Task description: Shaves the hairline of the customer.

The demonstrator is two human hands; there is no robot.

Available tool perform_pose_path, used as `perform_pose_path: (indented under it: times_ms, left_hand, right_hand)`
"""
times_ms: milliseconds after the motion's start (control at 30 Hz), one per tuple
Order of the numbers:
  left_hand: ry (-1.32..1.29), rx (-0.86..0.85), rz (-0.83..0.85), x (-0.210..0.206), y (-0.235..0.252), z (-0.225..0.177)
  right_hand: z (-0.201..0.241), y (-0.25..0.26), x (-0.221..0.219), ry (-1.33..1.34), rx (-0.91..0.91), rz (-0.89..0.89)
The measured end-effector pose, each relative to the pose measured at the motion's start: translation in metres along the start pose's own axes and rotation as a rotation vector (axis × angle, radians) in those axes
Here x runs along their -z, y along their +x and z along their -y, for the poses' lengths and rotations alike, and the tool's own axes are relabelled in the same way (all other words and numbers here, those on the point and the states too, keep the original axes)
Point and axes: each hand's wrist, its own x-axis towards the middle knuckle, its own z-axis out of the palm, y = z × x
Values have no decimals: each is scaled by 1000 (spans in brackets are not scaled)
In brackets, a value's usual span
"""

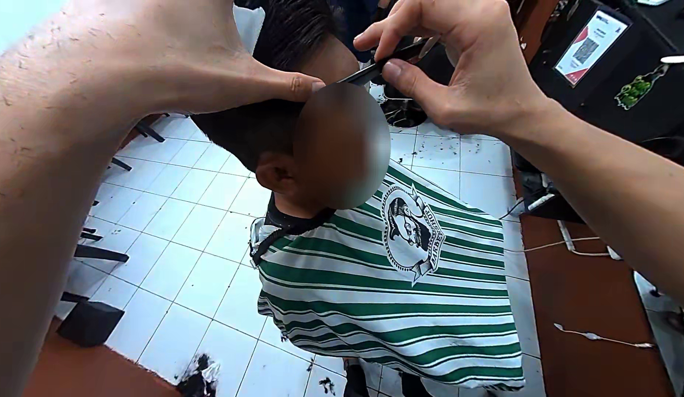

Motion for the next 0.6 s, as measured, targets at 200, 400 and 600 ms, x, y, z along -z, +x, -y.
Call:
perform_pose_path:
  times_ms: [200,400,600]
  left_hand:
    - [-4,7,-13,-6,-2,16]
    - [43,-111,-52,-14,-6,17]
    - [-45,-32,-6,-17,-6,30]
  right_hand:
    - [-4,1,-6,-10,12,20]
    - [-6,2,-9,0,29,25]
    - [-6,3,-10,-20,39,32]
